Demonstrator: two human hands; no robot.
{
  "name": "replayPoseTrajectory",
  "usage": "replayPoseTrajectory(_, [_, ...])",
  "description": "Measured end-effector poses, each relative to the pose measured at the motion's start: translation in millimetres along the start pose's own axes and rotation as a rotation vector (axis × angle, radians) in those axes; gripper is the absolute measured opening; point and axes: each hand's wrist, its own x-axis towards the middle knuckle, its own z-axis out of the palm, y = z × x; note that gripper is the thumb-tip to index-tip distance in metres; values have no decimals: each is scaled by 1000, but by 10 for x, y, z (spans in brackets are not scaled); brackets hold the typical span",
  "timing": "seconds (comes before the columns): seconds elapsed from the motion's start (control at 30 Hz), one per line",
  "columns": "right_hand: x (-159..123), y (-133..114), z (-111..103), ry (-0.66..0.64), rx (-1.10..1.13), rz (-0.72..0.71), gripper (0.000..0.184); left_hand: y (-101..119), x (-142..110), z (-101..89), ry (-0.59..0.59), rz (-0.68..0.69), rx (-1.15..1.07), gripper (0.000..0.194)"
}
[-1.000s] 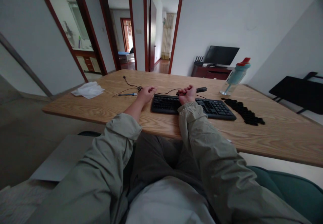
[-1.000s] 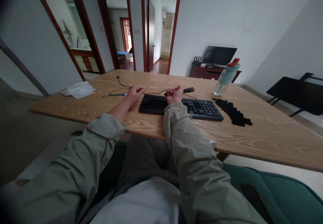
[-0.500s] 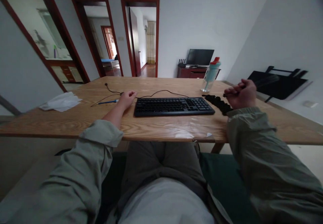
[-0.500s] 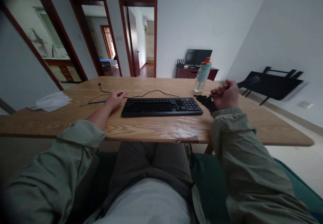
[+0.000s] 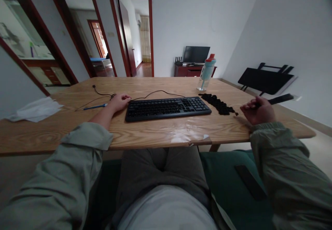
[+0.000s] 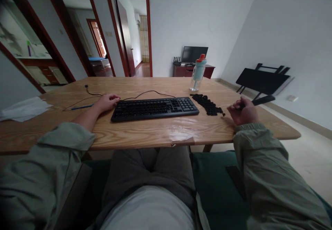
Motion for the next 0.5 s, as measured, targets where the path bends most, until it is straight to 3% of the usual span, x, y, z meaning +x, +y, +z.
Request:
replayPoseTrajectory(0.07, [21,-2,-4,-58,29,69,35,-8,-9,-11,20,-6,-12,35])
replayPoseTrajectory(0.13, [45,1,-34,40,39,-4,32,-11,-20,-31,51,-9,-10,35])
replayPoseTrajectory(0.2, [42,-10,-88,154,-20,-177,27,-8,-30,-49,67,-13,-4,35])
replayPoseTrajectory(0.27, [3,-51,-167,157,-289,-394,20,-1,-34,-56,64,-15,-3,36])
replayPoseTrajectory(0.37, [-76,-140,-302,-108,-939,-566,7,4,-25,-47,70,-9,-9,36])
replayPoseTrajectory(0.43, [-96,-167,-372,-300,-1163,-528,5,6,-9,-34,72,0,-18,37])
replayPoseTrajectory(0.5, [-72,-141,-414,-416,-1252,-443,6,9,8,-20,55,2,-26,36])
